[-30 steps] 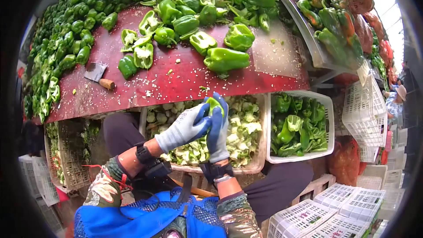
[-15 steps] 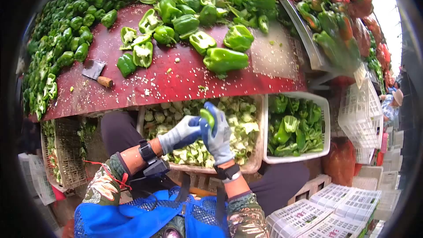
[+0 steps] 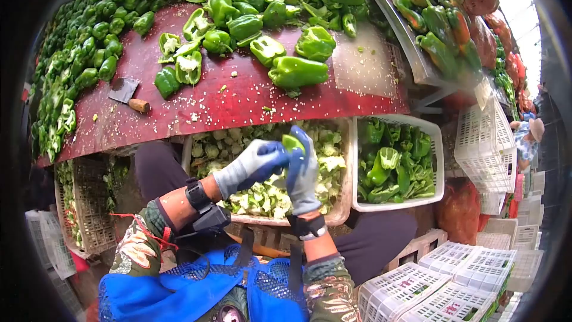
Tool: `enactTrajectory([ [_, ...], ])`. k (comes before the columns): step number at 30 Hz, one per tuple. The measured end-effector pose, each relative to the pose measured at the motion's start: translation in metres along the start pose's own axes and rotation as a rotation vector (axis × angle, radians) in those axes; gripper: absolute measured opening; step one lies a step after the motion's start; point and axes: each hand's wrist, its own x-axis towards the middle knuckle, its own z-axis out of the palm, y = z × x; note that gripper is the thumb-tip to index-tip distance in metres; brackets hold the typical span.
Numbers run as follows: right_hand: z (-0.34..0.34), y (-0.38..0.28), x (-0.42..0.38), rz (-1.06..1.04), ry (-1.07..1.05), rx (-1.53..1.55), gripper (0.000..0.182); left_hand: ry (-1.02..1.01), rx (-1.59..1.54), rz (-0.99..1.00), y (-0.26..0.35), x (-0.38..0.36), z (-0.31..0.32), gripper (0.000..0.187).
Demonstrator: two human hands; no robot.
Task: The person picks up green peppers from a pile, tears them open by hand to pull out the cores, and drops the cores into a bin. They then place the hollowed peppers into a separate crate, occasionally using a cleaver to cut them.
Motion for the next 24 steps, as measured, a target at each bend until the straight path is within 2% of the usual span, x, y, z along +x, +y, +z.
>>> enactTrajectory([
  [1,-0.01,-0.002,0.004,0.072,-0.007,0.017,0.057,-0.126,0.124,0.117,-0.012,0.004,-0.009,0.026],
  [2,-0.031,-0.004,0.009,0.181,0.052,-0.007,0.047,-0.202,0.436,0.196,-0.023,0.009,-0.021,0.023],
  [3,-0.065,0.017,0.022,0.084,0.078,-0.186,0.037,-0.213,0.821,0.256,-0.019,0.005,-0.028,0.022],
  [4,-0.1,0.028,0.034,0.226,0.052,-0.522,0.037,-0.215,1.206,0.308,-0.014,0.002,-0.037,0.021],
  [5,-0.119,-0.003,0.052,0.361,-0.054,-1.104,0.045,-0.207,1.298,0.297,-0.016,0.004,-0.048,0.024],
  [6,-0.153,0.024,0.056,0.175,-0.131,-1.47,0.054,-0.097,1.298,0.354,-0.023,0.008,-0.059,0.029],
  [8,-0.145,0.012,0.094,-0.008,-0.113,-1.173,0.056,0.025,1.049,0.3,-0.028,0.026,-0.065,0.029],
  [9,-0.12,0.006,0.112,0.018,-0.095,-0.836,0.059,0.061,0.963,0.301,-0.029,0.031,-0.065,0.029],
  [10,-0.085,-0.003,0.133,-0.073,-0.123,-0.753,0.067,0.075,0.985,0.317,-0.028,0.035,-0.064,0.029],
  [11,-0.051,-0.008,0.156,-0.238,-0.218,-0.77,0.074,0.081,0.959,0.328,-0.026,0.037,-0.064,0.029],
  [12,-0.023,0.004,0.177,-0.295,-0.323,-0.908,0.081,0.089,0.936,0.342,-0.02,0.038,-0.066,0.029],
  [14,0.026,0.023,0.204,-0.231,-0.463,-1.246,0.103,0.174,0.872,0.355,-0.006,0.04,-0.074,0.029],
  [16,0.048,0.038,0.226,-0.215,-0.526,-1.317,0.105,0.302,0.784,0.373,0.0,0.043,-0.081,0.03],
  [18,0.049,0.052,0.236,-0.201,-0.479,-1.177,0.094,0.409,0.629,0.303,0.013,0.045,-0.084,0.033],
  [20,0.043,0.051,0.232,-0.217,-0.384,-1.114,0.091,0.546,0.559,0.357,0.012,0.055,-0.091,0.04],
  [22,0.029,0.055,0.223,-0.175,-0.164,-0.691,0.075,0.547,0.477,0.39,0.017,0.059,-0.099,0.056],
  [24,0.024,0.005,0.191,0.058,-0.136,-0.145,0.069,0.545,0.549,0.601,0.02,0.062,-0.102,0.067],
])
